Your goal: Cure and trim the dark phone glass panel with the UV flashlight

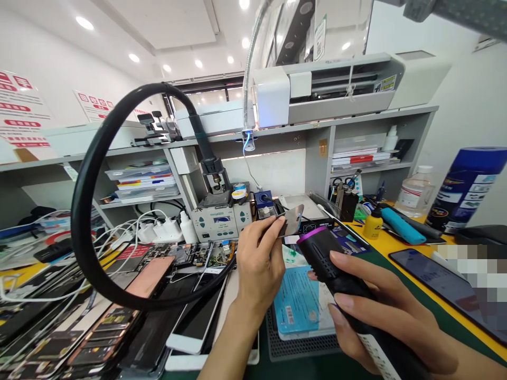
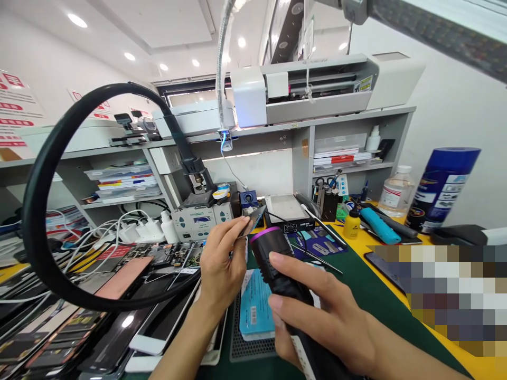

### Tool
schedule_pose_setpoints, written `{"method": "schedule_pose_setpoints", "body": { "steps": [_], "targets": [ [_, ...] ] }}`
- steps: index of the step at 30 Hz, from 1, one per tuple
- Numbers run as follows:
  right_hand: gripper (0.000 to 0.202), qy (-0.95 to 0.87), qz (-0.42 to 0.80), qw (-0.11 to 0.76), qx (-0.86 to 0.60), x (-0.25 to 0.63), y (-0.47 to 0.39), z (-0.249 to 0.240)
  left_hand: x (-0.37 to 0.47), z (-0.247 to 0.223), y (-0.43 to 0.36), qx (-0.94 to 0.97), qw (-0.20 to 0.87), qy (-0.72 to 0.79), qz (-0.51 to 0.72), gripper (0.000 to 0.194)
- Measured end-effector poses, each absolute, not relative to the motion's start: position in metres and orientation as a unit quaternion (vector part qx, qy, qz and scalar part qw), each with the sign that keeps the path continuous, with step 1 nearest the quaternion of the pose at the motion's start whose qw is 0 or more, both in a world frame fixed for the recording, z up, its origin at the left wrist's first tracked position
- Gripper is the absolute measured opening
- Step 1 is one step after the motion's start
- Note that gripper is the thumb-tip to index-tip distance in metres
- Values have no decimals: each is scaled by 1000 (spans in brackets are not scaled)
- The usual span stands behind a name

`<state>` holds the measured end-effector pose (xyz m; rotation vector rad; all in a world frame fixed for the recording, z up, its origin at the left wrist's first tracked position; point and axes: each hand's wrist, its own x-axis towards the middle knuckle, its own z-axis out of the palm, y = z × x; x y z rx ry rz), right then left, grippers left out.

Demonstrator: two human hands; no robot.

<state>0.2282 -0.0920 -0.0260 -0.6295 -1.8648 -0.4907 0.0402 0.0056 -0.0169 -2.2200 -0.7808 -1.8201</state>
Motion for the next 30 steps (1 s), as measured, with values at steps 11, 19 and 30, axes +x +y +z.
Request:
{"method": "schedule_pose_setpoints", "body": {
  "steps": [11, 19, 30],
  "targets": [
    [40, -794, -194, 519, -251, 229, -97, -27, 26, -10, 10, -733, 225, -273, -581, 40],
    [44, -790, -179, 528, -255, 230, -97, -26, 23, -9, 9, -737, 245, -280, -564, 43],
    [43, -727, -95, 605, -311, 231, -99, -7, 24, -14, 13, -775, 215, -331, -494, 31]
  ]
}}
